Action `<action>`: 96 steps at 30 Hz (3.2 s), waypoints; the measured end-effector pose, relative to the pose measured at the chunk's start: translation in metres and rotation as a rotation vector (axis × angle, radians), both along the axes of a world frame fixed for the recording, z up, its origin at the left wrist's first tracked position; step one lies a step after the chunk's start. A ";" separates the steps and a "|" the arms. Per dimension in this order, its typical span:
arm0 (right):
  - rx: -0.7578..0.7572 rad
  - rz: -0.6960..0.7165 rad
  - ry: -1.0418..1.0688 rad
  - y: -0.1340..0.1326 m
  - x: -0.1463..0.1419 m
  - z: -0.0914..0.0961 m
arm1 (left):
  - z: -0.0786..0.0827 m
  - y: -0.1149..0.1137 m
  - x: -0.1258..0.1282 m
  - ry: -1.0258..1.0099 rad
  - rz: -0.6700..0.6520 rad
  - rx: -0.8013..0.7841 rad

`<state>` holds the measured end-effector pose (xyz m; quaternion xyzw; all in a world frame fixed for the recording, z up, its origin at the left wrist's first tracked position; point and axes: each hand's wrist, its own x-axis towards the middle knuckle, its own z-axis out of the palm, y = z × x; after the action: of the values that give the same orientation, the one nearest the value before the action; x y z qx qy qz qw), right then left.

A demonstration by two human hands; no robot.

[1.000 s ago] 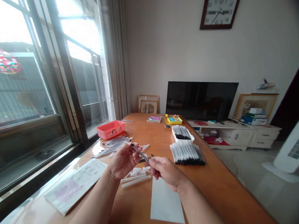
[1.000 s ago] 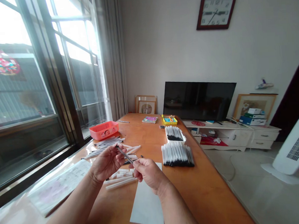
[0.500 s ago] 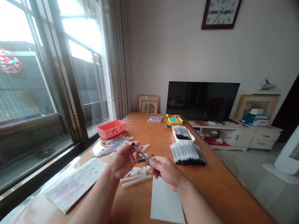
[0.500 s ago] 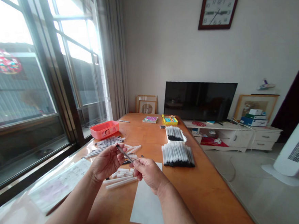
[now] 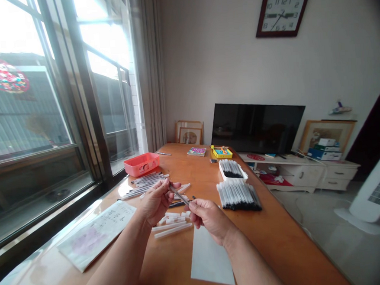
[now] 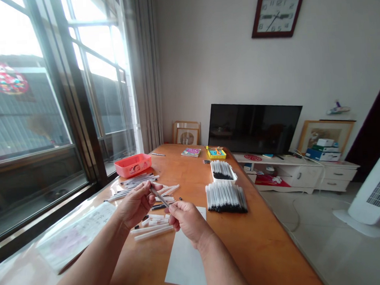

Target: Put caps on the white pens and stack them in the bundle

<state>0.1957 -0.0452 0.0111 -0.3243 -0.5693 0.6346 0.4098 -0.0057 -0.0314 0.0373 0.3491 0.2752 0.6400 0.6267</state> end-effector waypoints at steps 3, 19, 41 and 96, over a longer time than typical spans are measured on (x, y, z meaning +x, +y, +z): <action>-0.049 0.026 0.059 0.000 0.000 -0.001 | 0.001 0.000 0.000 0.015 0.026 0.001; -0.090 0.080 0.154 -0.003 -0.006 -0.004 | -0.003 0.000 -0.004 -0.195 -0.217 -0.108; 0.039 -0.070 0.031 -0.001 -0.008 -0.005 | 0.002 -0.001 0.003 -0.111 -0.029 -0.101; -0.091 -0.141 0.036 -0.001 -0.017 -0.005 | -0.005 0.007 0.011 0.005 0.091 -0.028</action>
<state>0.1791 -0.0461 0.0061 -0.3705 -0.5082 0.6352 0.4483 0.0051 -0.0249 0.0321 0.3293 0.3011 0.6630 0.6011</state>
